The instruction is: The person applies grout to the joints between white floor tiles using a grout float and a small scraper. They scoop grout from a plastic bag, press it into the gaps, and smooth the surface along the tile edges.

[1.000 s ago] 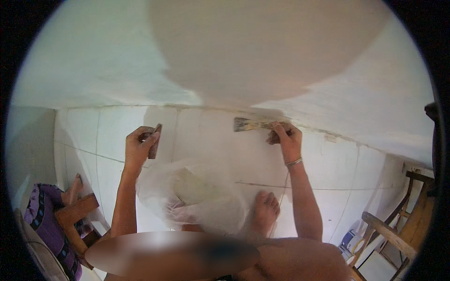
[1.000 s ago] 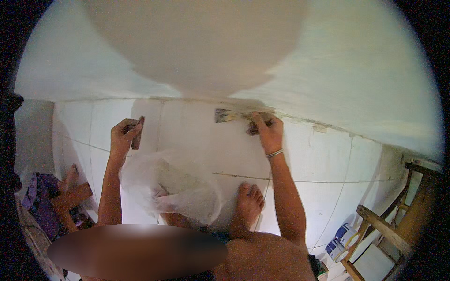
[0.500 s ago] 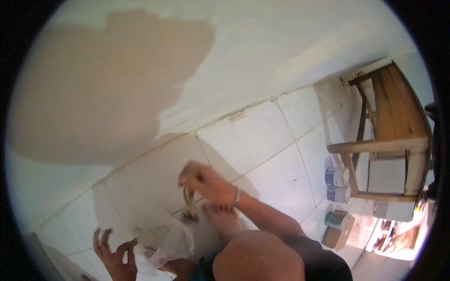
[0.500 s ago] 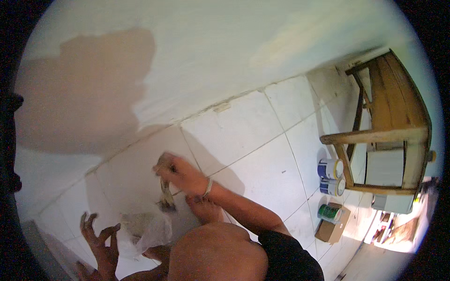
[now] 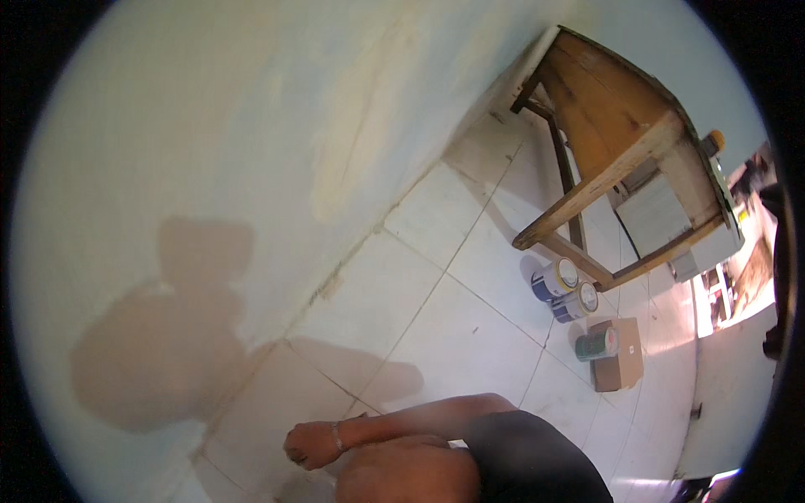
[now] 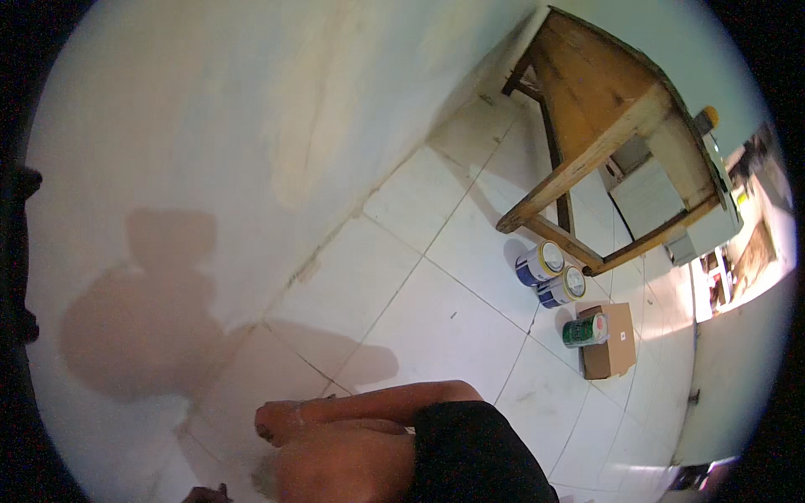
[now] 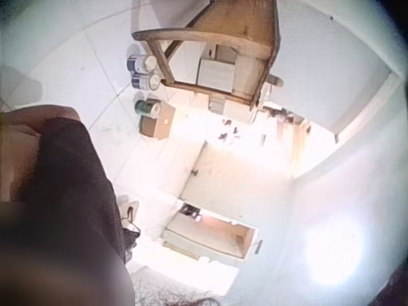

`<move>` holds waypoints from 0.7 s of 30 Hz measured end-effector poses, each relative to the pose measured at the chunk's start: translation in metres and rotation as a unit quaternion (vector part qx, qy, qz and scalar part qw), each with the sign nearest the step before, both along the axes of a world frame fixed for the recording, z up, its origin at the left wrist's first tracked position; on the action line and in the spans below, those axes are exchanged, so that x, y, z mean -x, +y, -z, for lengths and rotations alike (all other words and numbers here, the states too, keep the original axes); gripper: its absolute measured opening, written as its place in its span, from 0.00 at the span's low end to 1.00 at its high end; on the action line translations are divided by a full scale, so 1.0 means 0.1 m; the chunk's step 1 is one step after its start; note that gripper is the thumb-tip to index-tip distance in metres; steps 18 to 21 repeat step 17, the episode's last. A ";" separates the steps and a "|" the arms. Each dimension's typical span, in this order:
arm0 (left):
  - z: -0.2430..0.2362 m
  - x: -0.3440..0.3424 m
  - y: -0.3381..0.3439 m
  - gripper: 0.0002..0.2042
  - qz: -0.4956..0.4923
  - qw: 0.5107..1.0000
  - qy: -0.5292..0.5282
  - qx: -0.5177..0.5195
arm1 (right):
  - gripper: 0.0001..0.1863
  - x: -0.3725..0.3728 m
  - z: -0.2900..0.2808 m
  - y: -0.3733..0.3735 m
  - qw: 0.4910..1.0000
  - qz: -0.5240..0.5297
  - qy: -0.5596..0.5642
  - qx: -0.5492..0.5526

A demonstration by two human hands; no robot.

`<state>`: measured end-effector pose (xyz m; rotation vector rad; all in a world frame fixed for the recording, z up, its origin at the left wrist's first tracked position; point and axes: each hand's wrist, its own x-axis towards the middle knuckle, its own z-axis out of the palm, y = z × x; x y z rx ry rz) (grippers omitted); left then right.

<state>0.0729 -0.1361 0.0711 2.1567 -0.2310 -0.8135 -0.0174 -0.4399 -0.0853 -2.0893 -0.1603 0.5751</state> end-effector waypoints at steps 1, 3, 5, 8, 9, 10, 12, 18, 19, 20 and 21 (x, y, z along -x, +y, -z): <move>-0.10 -0.07 -0.10 0.06 0.016 0.999 0.020 0.037 | 0.11 -0.03 -0.12 -0.17 1.000 0.017 -0.009 0.005; -0.35 -0.22 -0.32 0.08 0.069 0.997 0.042 0.014 | 0.12 -0.04 -0.44 -0.48 0.996 0.081 -0.017 0.034; -0.59 -0.33 -0.69 0.07 0.121 0.987 0.088 0.059 | 0.13 0.07 -0.88 -0.73 0.982 0.173 0.009 0.074; -1.25 -0.35 -1.21 0.05 0.220 0.969 0.109 0.021 | 0.14 0.22 -1.65 -1.04 0.960 0.270 0.011 0.075; -1.51 -0.28 -1.37 0.04 0.213 0.968 0.129 0.018 | 0.18 0.31 -1.92 -1.13 0.958 0.280 0.022 0.058; -1.78 -0.24 -1.55 0.04 0.262 0.960 0.098 -0.031 | 0.21 0.38 -2.19 -1.19 0.955 0.295 0.022 0.035; -2.35 -0.04 -1.86 0.04 0.259 0.960 0.101 -0.023 | 0.27 0.61 -2.70 -1.32 0.948 0.318 0.017 -0.003; -4.23 0.48 -2.55 0.07 0.260 0.954 0.150 -0.003 | 0.42 1.27 -4.05 -1.16 0.900 0.431 -0.011 -0.059; -4.23 0.48 -2.55 0.07 0.260 0.954 0.150 -0.003 | 0.42 1.27 -4.05 -1.16 0.900 0.431 -0.011 -0.059; -4.23 0.48 -2.55 0.07 0.260 0.954 0.150 -0.003 | 0.42 1.27 -4.05 -1.16 0.900 0.431 -0.011 -0.059; -4.23 0.48 -2.55 0.07 0.260 0.954 0.150 -0.003 | 0.42 1.27 -4.05 -1.16 0.900 0.431 -0.011 -0.059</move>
